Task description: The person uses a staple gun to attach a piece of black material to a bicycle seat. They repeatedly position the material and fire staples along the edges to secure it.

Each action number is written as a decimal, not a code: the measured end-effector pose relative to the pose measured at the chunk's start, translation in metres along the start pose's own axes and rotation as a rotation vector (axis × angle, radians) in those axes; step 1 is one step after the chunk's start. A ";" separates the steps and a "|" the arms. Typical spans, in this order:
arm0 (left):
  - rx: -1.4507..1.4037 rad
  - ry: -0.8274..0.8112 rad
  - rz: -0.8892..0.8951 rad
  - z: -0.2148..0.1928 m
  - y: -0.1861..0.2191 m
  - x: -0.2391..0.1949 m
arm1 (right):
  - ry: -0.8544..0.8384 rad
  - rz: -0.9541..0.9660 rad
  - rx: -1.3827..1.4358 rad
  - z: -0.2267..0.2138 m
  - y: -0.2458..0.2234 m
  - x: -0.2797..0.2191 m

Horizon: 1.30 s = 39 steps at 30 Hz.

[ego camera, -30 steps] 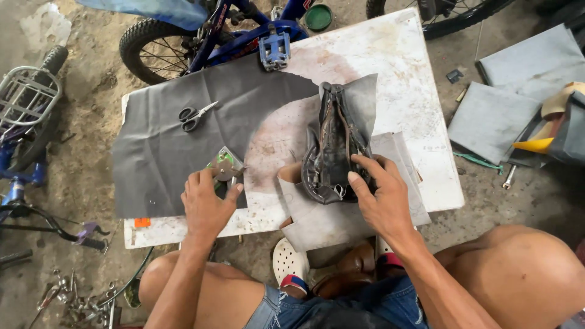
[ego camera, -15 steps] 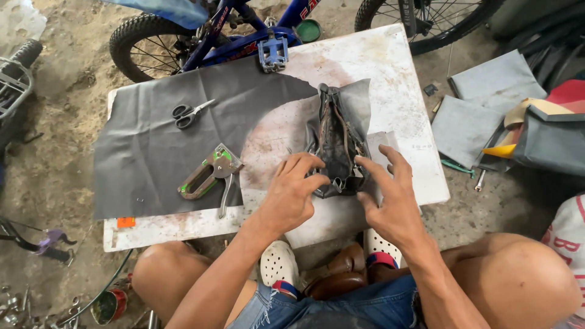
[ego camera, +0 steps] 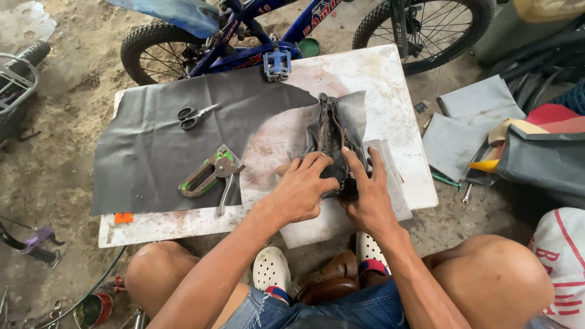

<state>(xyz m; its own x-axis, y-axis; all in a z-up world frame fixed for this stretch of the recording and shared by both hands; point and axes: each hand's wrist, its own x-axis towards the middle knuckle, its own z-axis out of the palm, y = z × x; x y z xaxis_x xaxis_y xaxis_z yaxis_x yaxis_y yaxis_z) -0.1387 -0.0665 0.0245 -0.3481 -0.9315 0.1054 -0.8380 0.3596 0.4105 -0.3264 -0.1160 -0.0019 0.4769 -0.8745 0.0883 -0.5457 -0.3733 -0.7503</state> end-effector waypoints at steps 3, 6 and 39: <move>0.038 -0.009 -0.024 0.002 0.003 0.001 | -0.029 -0.028 0.026 -0.002 -0.002 0.003; 0.060 0.040 -0.016 0.005 0.005 0.000 | -0.035 -0.014 0.027 -0.003 -0.001 0.002; -0.213 0.524 -0.237 -0.006 -0.024 -0.018 | 0.011 -0.584 -0.382 0.023 -0.005 0.027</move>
<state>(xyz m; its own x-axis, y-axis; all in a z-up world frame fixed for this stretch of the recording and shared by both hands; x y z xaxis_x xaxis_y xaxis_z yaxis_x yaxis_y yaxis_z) -0.1104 -0.0587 0.0180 0.1362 -0.9072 0.3980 -0.7460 0.1705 0.6438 -0.2949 -0.1302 -0.0107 0.7600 -0.4999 0.4152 -0.4075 -0.8643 -0.2948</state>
